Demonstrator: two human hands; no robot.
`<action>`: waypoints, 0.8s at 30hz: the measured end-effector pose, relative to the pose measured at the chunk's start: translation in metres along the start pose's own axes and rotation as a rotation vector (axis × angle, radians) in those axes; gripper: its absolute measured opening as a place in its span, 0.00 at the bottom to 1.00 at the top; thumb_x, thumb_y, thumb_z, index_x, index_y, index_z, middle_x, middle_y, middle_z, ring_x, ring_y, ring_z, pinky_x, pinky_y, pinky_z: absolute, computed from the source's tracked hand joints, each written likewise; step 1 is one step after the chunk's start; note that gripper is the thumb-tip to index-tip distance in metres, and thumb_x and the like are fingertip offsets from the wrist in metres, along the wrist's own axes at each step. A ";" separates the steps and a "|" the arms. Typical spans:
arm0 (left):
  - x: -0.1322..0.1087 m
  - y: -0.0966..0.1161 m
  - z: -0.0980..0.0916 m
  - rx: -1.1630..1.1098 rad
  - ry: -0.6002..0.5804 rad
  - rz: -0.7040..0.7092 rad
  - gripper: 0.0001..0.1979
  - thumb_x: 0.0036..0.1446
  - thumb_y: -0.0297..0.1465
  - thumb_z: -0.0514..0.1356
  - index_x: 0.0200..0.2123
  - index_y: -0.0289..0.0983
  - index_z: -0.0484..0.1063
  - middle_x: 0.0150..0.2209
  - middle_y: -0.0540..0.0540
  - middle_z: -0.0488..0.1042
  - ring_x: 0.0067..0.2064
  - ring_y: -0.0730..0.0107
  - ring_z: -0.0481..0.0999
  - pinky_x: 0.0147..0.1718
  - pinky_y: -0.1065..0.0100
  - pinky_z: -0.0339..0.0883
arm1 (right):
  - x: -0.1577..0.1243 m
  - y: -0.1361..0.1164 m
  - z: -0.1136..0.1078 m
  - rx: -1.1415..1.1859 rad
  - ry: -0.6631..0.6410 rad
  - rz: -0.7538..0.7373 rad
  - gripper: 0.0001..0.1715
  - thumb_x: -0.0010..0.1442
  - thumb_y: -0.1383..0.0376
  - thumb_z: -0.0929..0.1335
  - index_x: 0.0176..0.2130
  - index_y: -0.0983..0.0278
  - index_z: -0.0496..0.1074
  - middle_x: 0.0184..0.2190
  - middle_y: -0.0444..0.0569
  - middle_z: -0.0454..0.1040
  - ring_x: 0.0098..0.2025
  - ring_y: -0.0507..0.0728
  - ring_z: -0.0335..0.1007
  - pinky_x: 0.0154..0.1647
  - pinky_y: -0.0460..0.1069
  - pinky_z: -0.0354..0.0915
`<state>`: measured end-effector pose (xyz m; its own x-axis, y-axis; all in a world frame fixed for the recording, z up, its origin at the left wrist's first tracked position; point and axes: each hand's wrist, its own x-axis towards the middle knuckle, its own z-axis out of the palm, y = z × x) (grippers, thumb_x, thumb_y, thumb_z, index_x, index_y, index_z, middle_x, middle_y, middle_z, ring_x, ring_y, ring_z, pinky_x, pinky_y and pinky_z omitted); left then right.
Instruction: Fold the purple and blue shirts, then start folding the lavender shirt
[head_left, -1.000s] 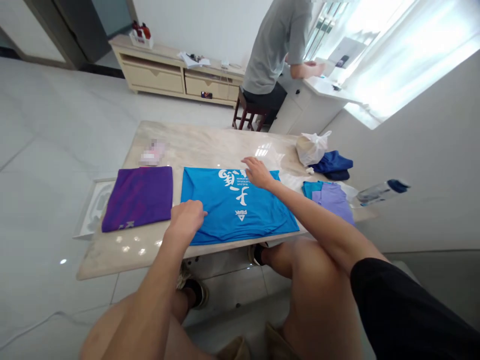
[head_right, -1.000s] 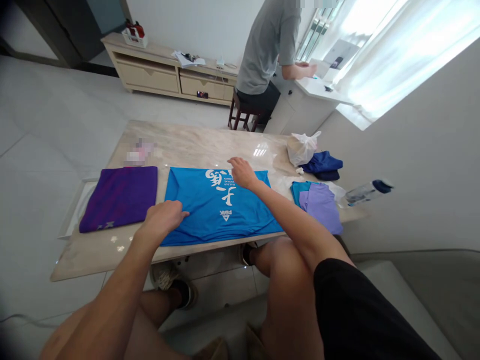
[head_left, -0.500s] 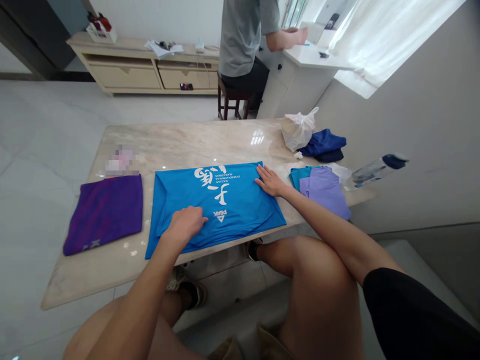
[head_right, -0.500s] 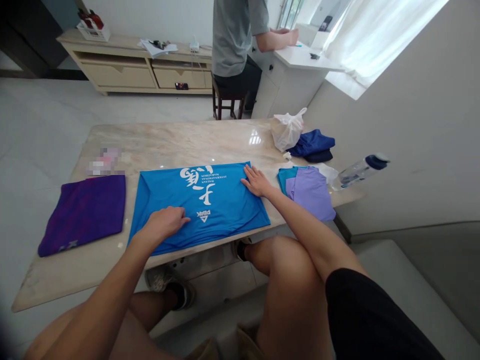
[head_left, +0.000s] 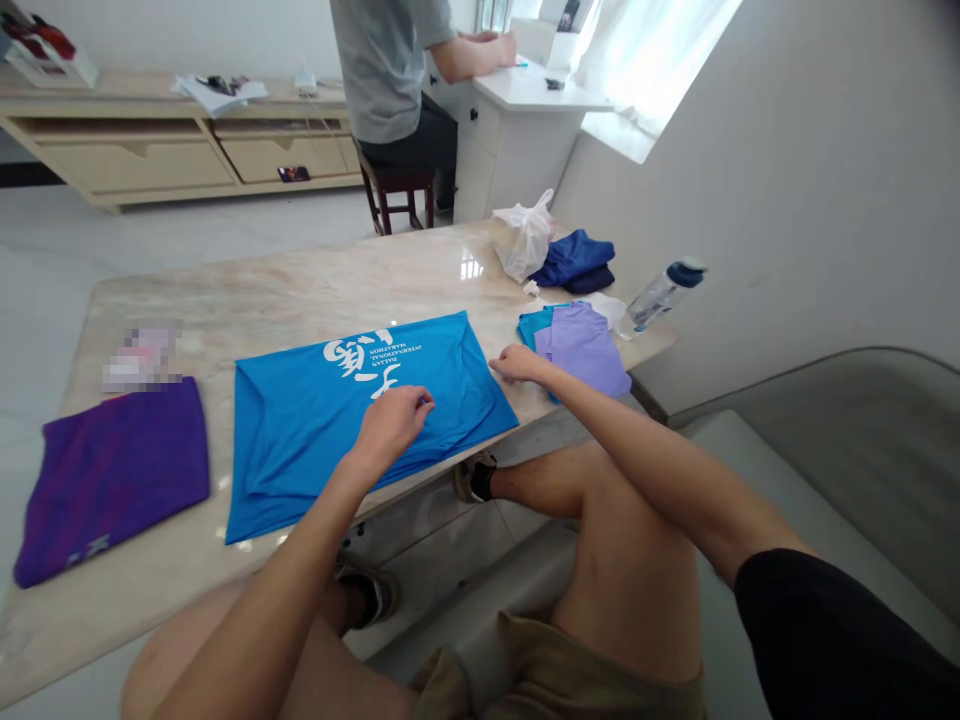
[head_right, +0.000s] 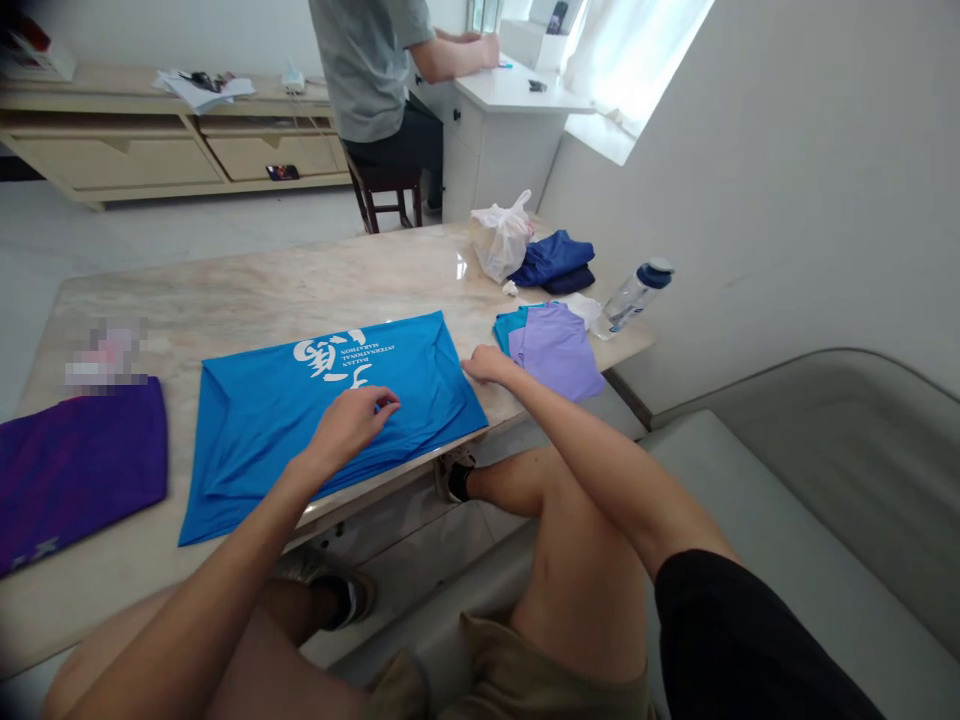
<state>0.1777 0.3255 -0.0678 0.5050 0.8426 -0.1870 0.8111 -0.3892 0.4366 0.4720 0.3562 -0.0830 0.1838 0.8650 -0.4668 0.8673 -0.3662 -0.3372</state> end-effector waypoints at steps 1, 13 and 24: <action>0.002 0.011 0.012 -0.071 0.021 0.031 0.12 0.74 0.34 0.60 0.50 0.40 0.85 0.51 0.39 0.87 0.53 0.49 0.85 0.49 0.60 0.73 | -0.004 0.001 0.007 0.082 -0.029 0.031 0.19 0.73 0.59 0.71 0.39 0.72 0.84 0.33 0.62 0.87 0.40 0.65 0.88 0.46 0.52 0.80; 0.053 0.079 0.076 -0.255 0.083 -0.239 0.32 0.68 0.56 0.66 0.55 0.31 0.79 0.51 0.24 0.84 0.54 0.35 0.85 0.45 0.56 0.72 | -0.002 -0.008 0.021 0.932 -0.339 0.123 0.25 0.82 0.52 0.61 0.43 0.65 0.76 0.32 0.55 0.84 0.32 0.57 0.82 0.35 0.48 0.78; 0.024 0.092 0.079 -0.452 0.023 -0.148 0.05 0.67 0.32 0.64 0.38 0.39 0.77 0.37 0.43 0.82 0.40 0.58 0.80 0.39 0.64 0.62 | 0.028 -0.015 0.021 0.771 -0.021 0.228 0.24 0.77 0.48 0.68 0.51 0.66 0.76 0.39 0.56 0.83 0.36 0.61 0.81 0.37 0.54 0.79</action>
<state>0.2881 0.2804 -0.1019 0.3830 0.8868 -0.2585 0.6616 -0.0681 0.7468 0.4545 0.3786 -0.1081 0.3022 0.7368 -0.6048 0.2442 -0.6731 -0.6980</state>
